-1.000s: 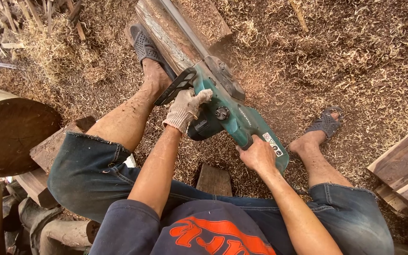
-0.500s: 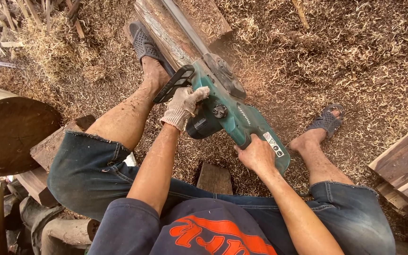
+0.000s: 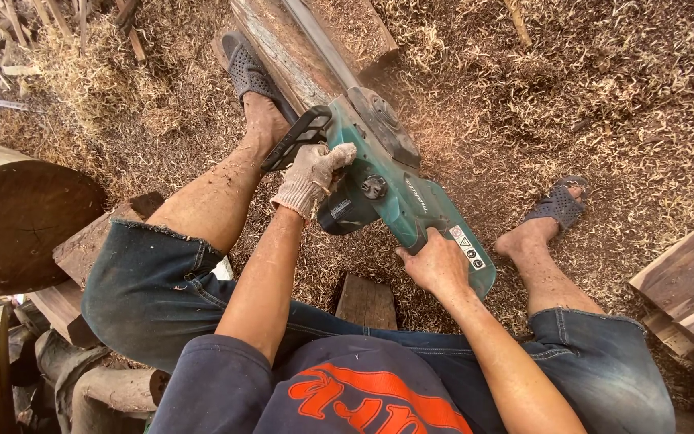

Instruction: Cutting wood blocks into smaller pieces using an electric chainsaw while sitting on a floor covered in wood shavings.

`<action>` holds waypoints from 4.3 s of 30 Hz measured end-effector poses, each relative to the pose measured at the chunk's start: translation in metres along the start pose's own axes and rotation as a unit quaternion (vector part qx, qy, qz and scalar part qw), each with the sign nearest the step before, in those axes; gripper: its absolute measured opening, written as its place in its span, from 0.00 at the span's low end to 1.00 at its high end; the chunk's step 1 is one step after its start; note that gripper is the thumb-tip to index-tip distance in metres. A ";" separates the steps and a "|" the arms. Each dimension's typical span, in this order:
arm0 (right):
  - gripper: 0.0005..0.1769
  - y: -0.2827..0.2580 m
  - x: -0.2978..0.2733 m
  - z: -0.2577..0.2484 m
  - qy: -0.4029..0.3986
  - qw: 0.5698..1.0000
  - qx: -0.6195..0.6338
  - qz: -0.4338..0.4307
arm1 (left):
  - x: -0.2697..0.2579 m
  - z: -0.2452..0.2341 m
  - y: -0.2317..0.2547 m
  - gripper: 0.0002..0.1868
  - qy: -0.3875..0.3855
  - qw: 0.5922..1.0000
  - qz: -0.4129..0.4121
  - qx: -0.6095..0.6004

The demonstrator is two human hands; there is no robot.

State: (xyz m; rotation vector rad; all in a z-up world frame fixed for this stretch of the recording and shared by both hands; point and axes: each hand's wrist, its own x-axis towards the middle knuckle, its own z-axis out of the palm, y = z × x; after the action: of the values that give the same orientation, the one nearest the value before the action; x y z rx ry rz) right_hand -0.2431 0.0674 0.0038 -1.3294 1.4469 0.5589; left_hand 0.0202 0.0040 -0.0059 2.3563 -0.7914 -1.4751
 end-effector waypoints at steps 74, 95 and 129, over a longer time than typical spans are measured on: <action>0.30 0.058 0.083 0.012 0.024 0.998 0.051 0.009 | 0.028 0.057 -0.007 0.49 0.041 0.989 0.000 0.139; 0.49 0.102 0.091 0.045 -0.113 0.989 -0.070 0.063 | -0.012 0.106 0.007 0.37 -0.065 0.959 0.136 0.241; 0.66 -0.220 0.219 -0.133 0.049 0.993 0.046 -0.099 | 0.157 -0.025 0.003 0.46 0.268 0.926 -0.055 -0.261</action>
State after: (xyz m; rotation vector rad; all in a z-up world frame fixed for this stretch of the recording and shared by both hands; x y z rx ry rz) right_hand -0.0560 -0.2011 -0.0797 -1.4237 1.3820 0.2984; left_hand 0.0946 -0.0887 -0.1109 2.2207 -0.1061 -0.8456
